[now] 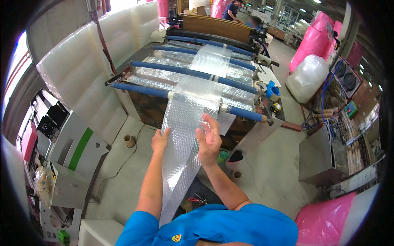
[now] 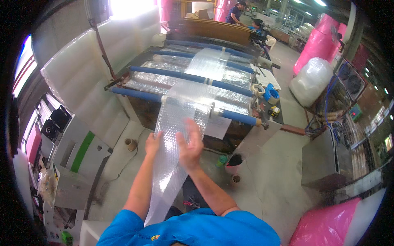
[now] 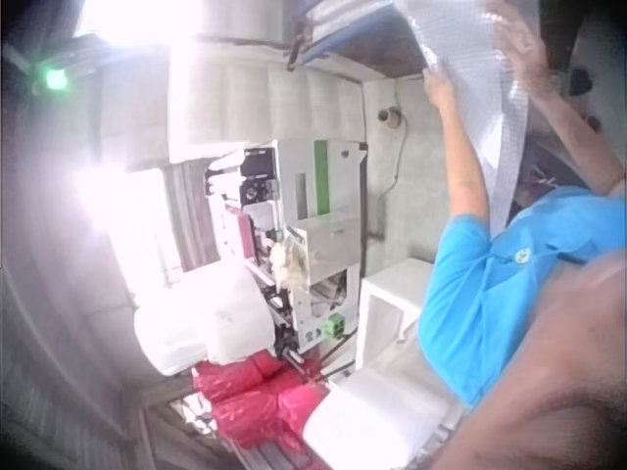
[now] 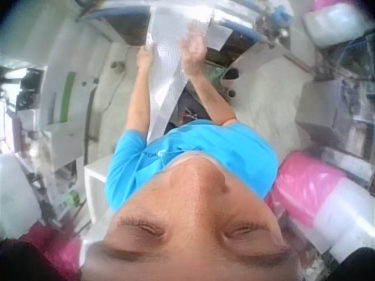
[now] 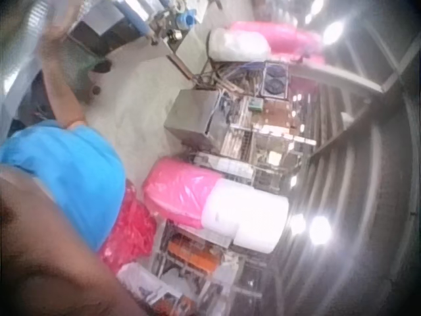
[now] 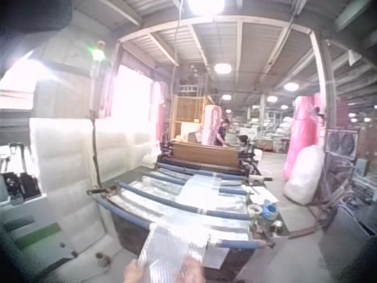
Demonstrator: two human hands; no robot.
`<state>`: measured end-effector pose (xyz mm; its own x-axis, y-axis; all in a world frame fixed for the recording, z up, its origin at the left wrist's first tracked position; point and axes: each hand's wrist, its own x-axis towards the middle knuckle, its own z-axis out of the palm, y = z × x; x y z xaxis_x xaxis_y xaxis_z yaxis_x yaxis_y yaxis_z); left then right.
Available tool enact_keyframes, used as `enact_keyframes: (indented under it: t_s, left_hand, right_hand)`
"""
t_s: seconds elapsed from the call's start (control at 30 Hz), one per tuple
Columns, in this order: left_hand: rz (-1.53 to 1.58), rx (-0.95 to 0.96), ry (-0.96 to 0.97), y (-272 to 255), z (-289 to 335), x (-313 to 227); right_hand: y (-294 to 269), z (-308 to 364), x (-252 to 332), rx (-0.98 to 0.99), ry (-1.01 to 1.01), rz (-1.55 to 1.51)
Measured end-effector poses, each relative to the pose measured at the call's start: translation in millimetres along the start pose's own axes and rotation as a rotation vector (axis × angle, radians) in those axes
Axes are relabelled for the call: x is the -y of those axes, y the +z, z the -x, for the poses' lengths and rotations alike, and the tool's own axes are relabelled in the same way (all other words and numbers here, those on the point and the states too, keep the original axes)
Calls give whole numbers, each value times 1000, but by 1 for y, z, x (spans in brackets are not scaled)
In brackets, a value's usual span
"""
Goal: The person pulls a sheet of bubble wrap from a roll on a machine, smooths it with both hands, and briefly uses a tape measure to check its width before continuing to pull and smooth the material.
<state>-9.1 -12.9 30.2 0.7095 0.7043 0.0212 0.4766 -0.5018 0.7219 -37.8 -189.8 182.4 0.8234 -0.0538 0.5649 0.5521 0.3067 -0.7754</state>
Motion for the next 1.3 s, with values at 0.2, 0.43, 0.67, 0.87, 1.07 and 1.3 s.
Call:
enact_keyframes:
  t_s: [0.2,0.43,0.67,0.87,1.07,1.3]
  left_hand:
    - [2,47,7,-11,25,7]
    - [8,-7,25,-31,36,1]
    - [-6,29,-29,-39,36,8]
    - [-19,26,-5,-24,28,10]
    - [-92,119,16,-1,10,73]
    - [168,167,27,-20,46,53]
  right_hand:
    - [15,1,204,708,-179,-1252]
    - [24,14,249,1058,441,-1279]
    - [46,27,235,1102,152,-1306]
    - [78,38,204,1198,-283,-1275]
    - [54,30,97,1397,53,-431]
    - [-121,-130,-105,389,1,1479]
